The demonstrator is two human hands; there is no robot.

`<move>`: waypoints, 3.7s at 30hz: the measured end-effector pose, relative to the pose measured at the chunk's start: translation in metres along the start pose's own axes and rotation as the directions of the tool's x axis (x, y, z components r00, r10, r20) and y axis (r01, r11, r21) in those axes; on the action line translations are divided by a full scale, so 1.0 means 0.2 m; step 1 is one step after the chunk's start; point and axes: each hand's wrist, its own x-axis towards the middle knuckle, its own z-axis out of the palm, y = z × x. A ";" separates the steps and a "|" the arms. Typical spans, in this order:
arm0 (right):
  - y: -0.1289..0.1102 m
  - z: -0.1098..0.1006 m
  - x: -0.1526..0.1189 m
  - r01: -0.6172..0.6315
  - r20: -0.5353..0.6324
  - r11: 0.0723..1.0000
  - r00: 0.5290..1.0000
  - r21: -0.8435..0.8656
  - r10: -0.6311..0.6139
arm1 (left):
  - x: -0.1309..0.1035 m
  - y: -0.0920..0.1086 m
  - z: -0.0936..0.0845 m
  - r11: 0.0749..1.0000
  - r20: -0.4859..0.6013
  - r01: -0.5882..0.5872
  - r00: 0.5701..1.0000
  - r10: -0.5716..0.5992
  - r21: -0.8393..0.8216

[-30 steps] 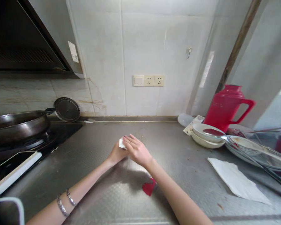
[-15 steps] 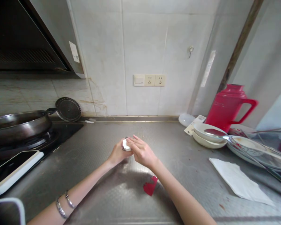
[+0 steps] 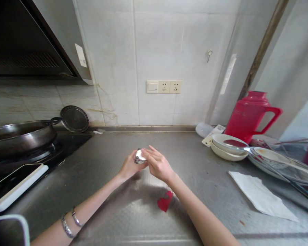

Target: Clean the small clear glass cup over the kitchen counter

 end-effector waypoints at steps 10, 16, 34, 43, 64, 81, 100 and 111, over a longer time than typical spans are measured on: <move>-0.04 0.04 0.01 0.016 0.029 1.000 0.999 -0.002 -0.016 | -0.01 -0.01 0.02 0.997 0.016 -0.032 0.999 0.031 0.067; 0.01 0.01 0.00 -0.064 -0.011 0.998 0.998 0.007 0.065 | -0.01 0.01 0.03 1.000 -0.003 0.017 1.000 -0.017 0.003; 0.03 0.02 -0.02 -0.246 -0.092 0.956 0.960 0.162 0.263 | -0.02 0.06 0.01 0.986 0.051 0.131 0.991 -0.126 -0.105; -0.04 0.07 0.03 -0.618 0.226 0.366 0.672 0.696 0.705 | -0.03 0.02 0.02 0.993 0.003 -0.038 0.999 0.039 -0.107; -0.04 0.04 0.06 -0.689 0.506 -0.096 0.423 0.719 0.751 | 0.00 -0.06 -0.01 0.973 0.200 -0.081 0.972 0.125 -0.215; 0.00 0.07 0.03 -0.668 0.116 0.599 0.705 0.442 0.700 | -0.01 -0.05 0.02 0.989 0.066 -0.048 0.996 0.057 -0.137; -0.06 0.03 0.03 -0.113 0.041 0.989 0.993 0.095 0.110 | -0.04 -0.02 0.06 0.981 0.030 -0.164 0.985 0.167 -0.103; -0.03 0.01 0.03 -0.124 0.035 0.991 0.992 0.054 0.123 | -0.04 -0.01 0.06 0.989 0.044 -0.116 0.992 0.120 -0.088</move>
